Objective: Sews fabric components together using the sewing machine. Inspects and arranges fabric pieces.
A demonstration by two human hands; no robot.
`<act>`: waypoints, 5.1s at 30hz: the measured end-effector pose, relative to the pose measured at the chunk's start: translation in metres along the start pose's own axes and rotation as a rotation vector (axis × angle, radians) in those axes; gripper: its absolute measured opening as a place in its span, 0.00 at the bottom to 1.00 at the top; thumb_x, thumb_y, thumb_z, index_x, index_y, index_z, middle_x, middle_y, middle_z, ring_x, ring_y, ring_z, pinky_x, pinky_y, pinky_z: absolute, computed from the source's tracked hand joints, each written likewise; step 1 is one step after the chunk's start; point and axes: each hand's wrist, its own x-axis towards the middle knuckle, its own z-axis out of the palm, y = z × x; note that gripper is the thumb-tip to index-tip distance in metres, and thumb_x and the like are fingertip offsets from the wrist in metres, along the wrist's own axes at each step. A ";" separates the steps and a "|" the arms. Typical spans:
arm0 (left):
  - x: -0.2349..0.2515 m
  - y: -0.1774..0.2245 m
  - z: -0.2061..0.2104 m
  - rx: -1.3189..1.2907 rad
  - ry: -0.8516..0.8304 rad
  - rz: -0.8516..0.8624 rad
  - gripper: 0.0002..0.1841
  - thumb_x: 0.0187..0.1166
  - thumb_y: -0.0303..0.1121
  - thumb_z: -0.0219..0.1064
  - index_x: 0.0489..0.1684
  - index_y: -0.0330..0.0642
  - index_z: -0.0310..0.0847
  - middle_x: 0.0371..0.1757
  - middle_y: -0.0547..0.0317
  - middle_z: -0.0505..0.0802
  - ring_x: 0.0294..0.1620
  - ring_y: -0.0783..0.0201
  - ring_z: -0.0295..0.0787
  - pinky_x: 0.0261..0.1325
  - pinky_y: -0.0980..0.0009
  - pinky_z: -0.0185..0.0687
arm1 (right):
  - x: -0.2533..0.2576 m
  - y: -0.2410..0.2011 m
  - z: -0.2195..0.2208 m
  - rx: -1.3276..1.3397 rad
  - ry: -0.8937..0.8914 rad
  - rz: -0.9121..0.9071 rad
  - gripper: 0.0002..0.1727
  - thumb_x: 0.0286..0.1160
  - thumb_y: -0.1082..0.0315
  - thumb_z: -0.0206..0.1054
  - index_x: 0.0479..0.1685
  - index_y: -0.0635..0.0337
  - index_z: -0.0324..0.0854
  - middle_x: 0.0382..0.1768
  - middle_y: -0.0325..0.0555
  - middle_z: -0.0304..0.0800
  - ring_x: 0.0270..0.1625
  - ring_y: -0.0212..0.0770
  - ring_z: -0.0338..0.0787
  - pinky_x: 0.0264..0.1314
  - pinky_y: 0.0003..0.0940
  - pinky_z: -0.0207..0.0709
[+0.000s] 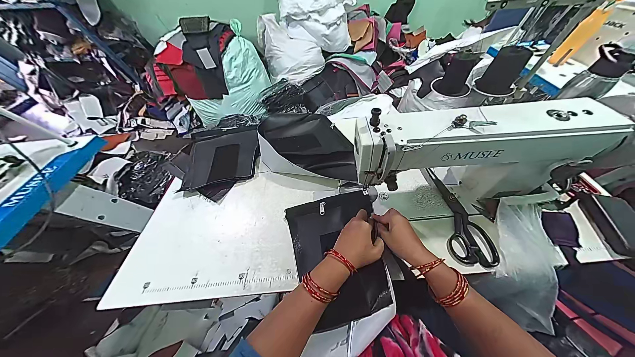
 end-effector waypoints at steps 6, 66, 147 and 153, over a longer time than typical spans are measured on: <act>-0.017 -0.026 0.017 -0.047 0.201 0.291 0.17 0.71 0.31 0.59 0.34 0.22 0.90 0.64 0.29 0.87 0.74 0.37 0.80 0.78 0.51 0.73 | -0.004 -0.008 0.016 -0.330 -0.020 -0.059 0.22 0.84 0.77 0.52 0.73 0.71 0.78 0.61 0.69 0.78 0.60 0.58 0.86 0.65 0.43 0.79; -0.040 -0.005 0.022 0.113 -0.054 0.027 0.40 0.84 0.54 0.63 0.90 0.34 0.60 0.94 0.40 0.59 0.96 0.41 0.44 0.94 0.42 0.37 | -0.026 0.027 0.010 -0.130 0.207 -0.119 0.28 0.81 0.72 0.58 0.83 0.64 0.72 0.52 0.61 0.91 0.46 0.55 0.91 0.54 0.50 0.83; -0.002 -0.014 -0.006 -0.223 0.014 -0.009 0.27 0.84 0.28 0.54 0.83 0.27 0.69 0.74 0.30 0.83 0.78 0.42 0.77 0.84 0.55 0.64 | -0.004 0.017 0.022 0.275 0.286 0.044 0.14 0.79 0.75 0.64 0.58 0.69 0.88 0.48 0.58 0.91 0.46 0.42 0.90 0.55 0.35 0.82; -0.002 -0.014 -0.004 -0.257 0.041 -0.008 0.26 0.84 0.28 0.55 0.81 0.26 0.70 0.72 0.29 0.84 0.77 0.41 0.78 0.83 0.54 0.65 | -0.006 0.017 0.033 0.476 0.274 -0.009 0.15 0.74 0.79 0.65 0.58 0.73 0.85 0.44 0.54 0.92 0.41 0.32 0.89 0.48 0.27 0.82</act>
